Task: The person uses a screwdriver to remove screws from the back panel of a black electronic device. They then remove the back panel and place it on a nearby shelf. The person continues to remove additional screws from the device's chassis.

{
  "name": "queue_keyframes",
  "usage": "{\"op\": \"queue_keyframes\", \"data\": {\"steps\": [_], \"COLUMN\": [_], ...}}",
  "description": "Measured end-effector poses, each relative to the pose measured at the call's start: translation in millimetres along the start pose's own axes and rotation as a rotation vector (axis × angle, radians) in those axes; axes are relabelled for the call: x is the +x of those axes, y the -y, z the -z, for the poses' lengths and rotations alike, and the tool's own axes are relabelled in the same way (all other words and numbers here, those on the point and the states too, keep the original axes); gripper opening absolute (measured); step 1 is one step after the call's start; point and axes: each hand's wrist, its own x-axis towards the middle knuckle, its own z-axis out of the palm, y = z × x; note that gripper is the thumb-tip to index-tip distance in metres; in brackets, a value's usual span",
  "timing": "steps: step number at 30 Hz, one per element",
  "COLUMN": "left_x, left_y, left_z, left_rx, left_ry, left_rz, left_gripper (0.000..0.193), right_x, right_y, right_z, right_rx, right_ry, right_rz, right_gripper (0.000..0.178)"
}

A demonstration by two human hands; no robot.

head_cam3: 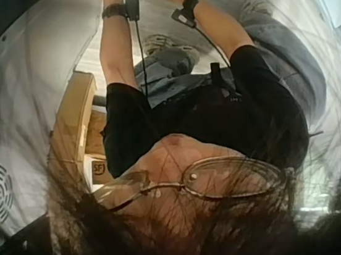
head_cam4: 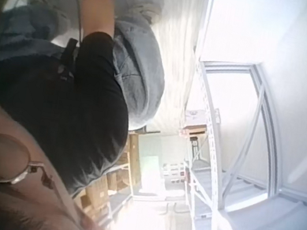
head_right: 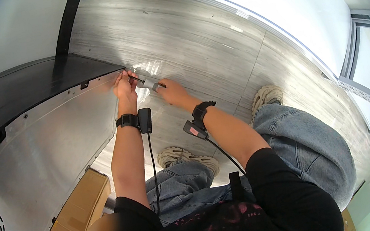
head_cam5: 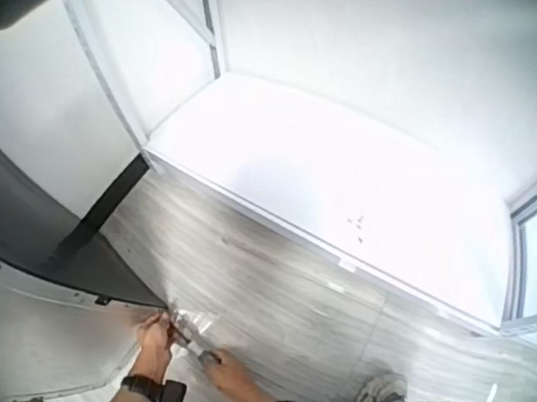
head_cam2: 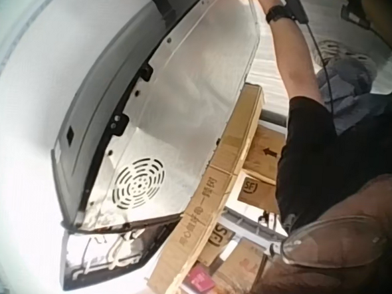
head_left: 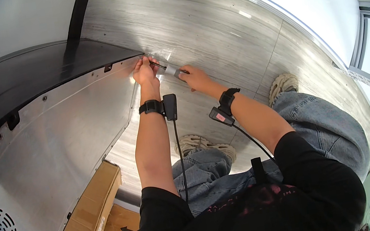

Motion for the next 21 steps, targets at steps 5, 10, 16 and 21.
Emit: {"op": "queue_keyframes", "data": {"steps": [5, 10, 16, 21], "left_x": [-9.0, -3.2, 0.1, -0.7], "left_y": [-5.5, -5.0, -1.5, -2.9], "left_z": [-7.0, -5.2, 0.9, -0.5], "left_rx": [-0.006, 0.045, -0.02, -0.035], "left_ry": [-0.005, -0.038, 0.026, 0.059], "left_rz": [-0.001, 0.01, 0.004, 0.038], "left_gripper": [0.013, 0.013, 0.011, 0.011], "right_x": [11.4, 3.6, -5.2, 7.4], "right_y": [-17.9, -18.4, 6.5, -22.3], "right_z": [0.6, -4.2, 0.6, -6.2], "right_rx": [-0.379, -0.383, 0.06, -0.258], "right_ry": [-0.155, -0.244, 0.092, -0.122], "right_rz": [0.326, 0.43, -0.042, 0.349], "right_gripper": [0.046, 0.055, 0.051, 0.044]}}
